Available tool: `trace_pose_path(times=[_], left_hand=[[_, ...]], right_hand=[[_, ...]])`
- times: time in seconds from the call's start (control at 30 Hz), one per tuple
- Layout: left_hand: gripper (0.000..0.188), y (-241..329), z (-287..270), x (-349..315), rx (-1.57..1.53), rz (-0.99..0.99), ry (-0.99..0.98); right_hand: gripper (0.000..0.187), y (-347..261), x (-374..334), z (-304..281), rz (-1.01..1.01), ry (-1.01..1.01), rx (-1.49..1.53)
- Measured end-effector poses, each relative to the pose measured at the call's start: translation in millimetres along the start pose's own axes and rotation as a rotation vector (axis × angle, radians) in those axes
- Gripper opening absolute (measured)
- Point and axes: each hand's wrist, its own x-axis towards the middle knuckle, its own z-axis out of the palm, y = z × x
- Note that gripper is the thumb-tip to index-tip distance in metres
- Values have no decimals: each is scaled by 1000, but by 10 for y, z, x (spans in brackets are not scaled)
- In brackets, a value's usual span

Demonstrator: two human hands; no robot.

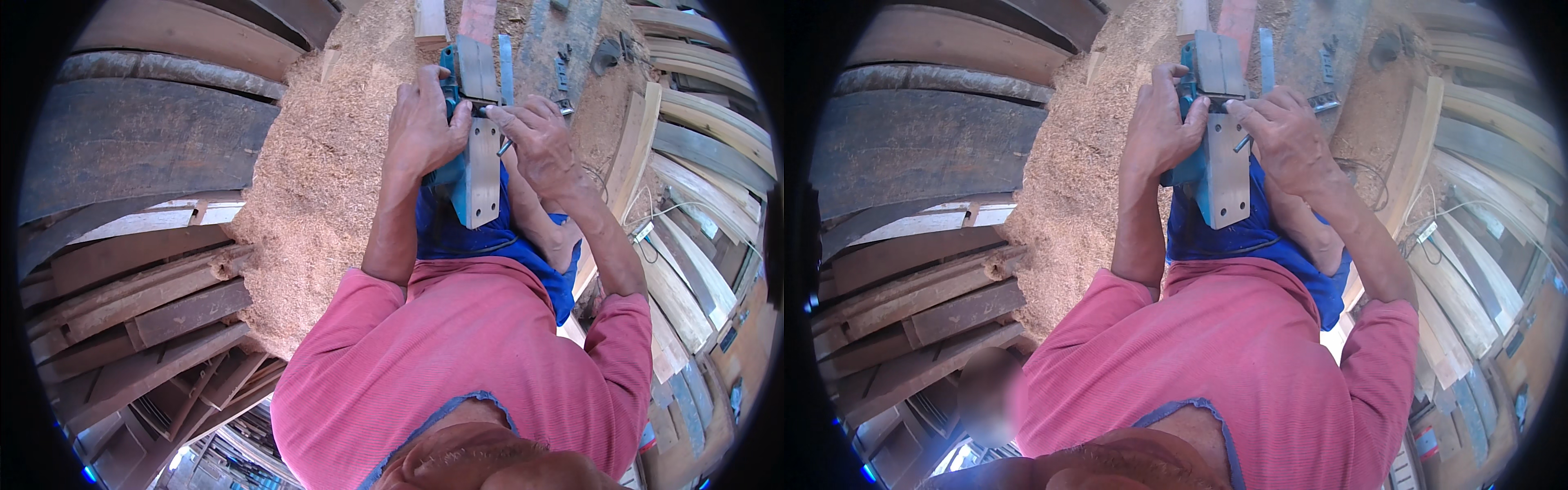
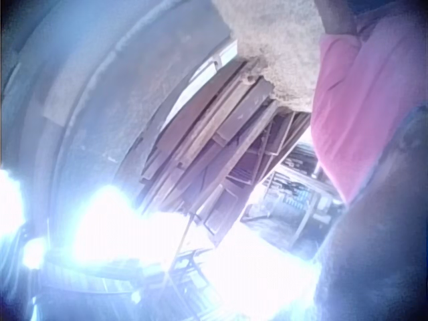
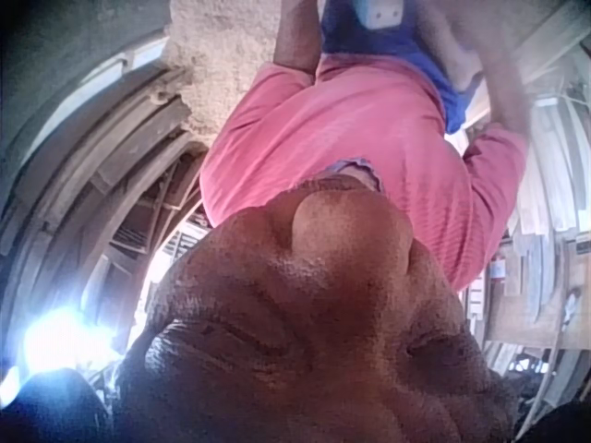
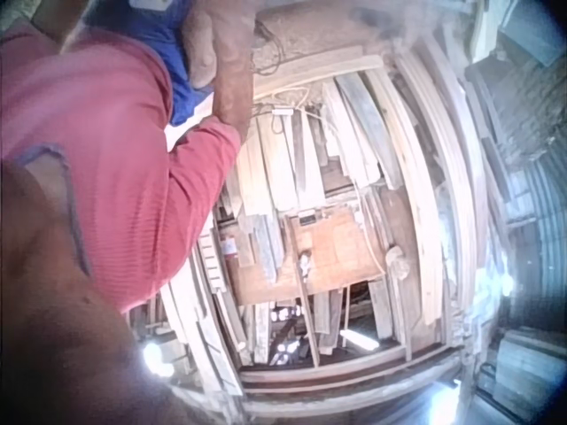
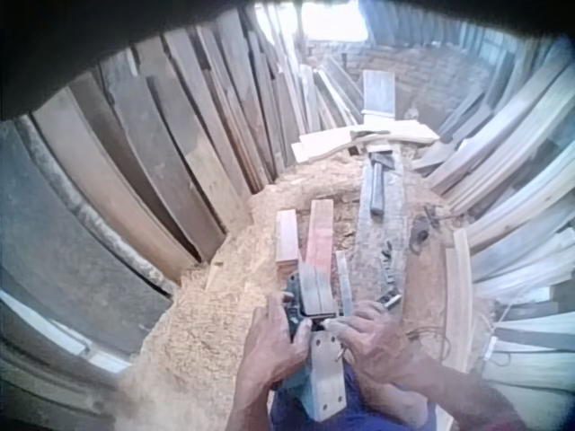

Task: The person sits on the floor and uses a small metal tool to adjust a component on a handheld power tool. They repeatedly insert the tool into a slot on the device and make small adjustments while holding the tool steady.

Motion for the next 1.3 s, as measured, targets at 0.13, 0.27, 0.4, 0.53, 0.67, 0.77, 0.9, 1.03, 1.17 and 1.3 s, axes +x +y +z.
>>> trace_pose_path(times=[0.13,0.27,0.4,0.53,0.67,0.77,0.9,1.03,1.17,1.3], left_hand=[[62,59,-3,-28,40,-4,-4],[63,88,14,-54,46,-13,-3],[64,95,4,-97,53,-32,-4],[64,74,12,-50,39,8,2],[64,-75,18,-36,-98,-5,13],[64,-255,-19,1,-190,-32,-26],[64,-417,-20,72,-267,-71,-75],[65,-502,2,72,-299,-32,-87],[66,-505,17,52,-297,-5,-74],[65,-460,19,10,-311,-12,-59]], right_hand=[[20,-108,55,68,320,-118,160],[13,-151,109,127,580,-174,239],[16,-215,93,259,749,-104,320],[18,-175,57,270,685,-28,386],[19,-209,-126,131,607,52,300],[24,-225,-265,73,690,60,238],[28,-210,-415,120,741,13,215],[25,-62,-654,216,763,20,247],[23,385,-907,415,796,-96,69],[26,703,-1219,637,870,-212,-94]])
